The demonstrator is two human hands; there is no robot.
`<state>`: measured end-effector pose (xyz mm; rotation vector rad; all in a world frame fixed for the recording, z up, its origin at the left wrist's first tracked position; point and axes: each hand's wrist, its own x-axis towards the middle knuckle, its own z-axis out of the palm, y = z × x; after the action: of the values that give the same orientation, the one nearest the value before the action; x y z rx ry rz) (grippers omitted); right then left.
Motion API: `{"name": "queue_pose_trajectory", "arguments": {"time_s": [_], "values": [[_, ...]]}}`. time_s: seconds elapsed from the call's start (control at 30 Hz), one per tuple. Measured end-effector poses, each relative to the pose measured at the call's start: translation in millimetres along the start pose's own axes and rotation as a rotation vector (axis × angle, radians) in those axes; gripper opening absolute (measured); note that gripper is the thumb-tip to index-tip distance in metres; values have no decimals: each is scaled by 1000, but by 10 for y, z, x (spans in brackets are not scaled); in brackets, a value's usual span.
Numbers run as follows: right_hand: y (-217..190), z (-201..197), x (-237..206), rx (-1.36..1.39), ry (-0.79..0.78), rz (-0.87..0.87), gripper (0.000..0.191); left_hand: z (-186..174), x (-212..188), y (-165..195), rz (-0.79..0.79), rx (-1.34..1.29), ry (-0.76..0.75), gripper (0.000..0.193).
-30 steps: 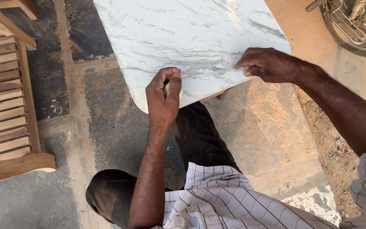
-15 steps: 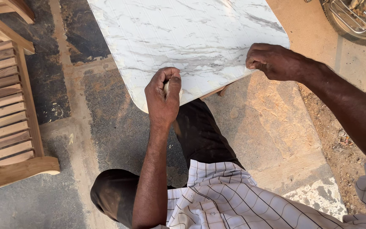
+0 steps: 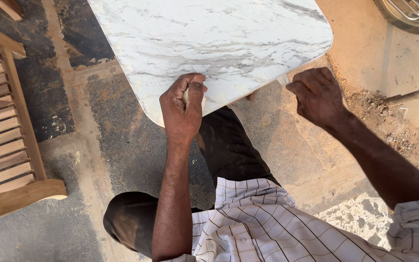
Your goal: The person sits on the ground holding a white cloth and wipes the edges of marble-veneered table tops one at a time, moving between several tables and rubbing along each edge by hand.
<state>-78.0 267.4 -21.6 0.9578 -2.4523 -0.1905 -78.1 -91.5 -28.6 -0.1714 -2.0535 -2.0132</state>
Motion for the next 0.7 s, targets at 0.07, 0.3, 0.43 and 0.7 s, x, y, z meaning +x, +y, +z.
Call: {"name": "queue_pose_trajectory", "arguments": {"time_s": [0.07, 0.3, 0.43, 0.7], "values": [[-317, 352, -152, 26, 57, 119, 17, -9, -20, 22, 10, -5, 16, 35], [-1203, 1126, -78, 796, -235, 819, 36, -135, -71, 74, -49, -238, 67, 52], [-1416, 366, -175, 2049, 319, 933, 32, -246, -344, 212, 93, -266, 12, 81], [-1911, -426, 76, 2679, 66, 805, 38, 432, -964, 385, -111, -371, 119, 45]]}}
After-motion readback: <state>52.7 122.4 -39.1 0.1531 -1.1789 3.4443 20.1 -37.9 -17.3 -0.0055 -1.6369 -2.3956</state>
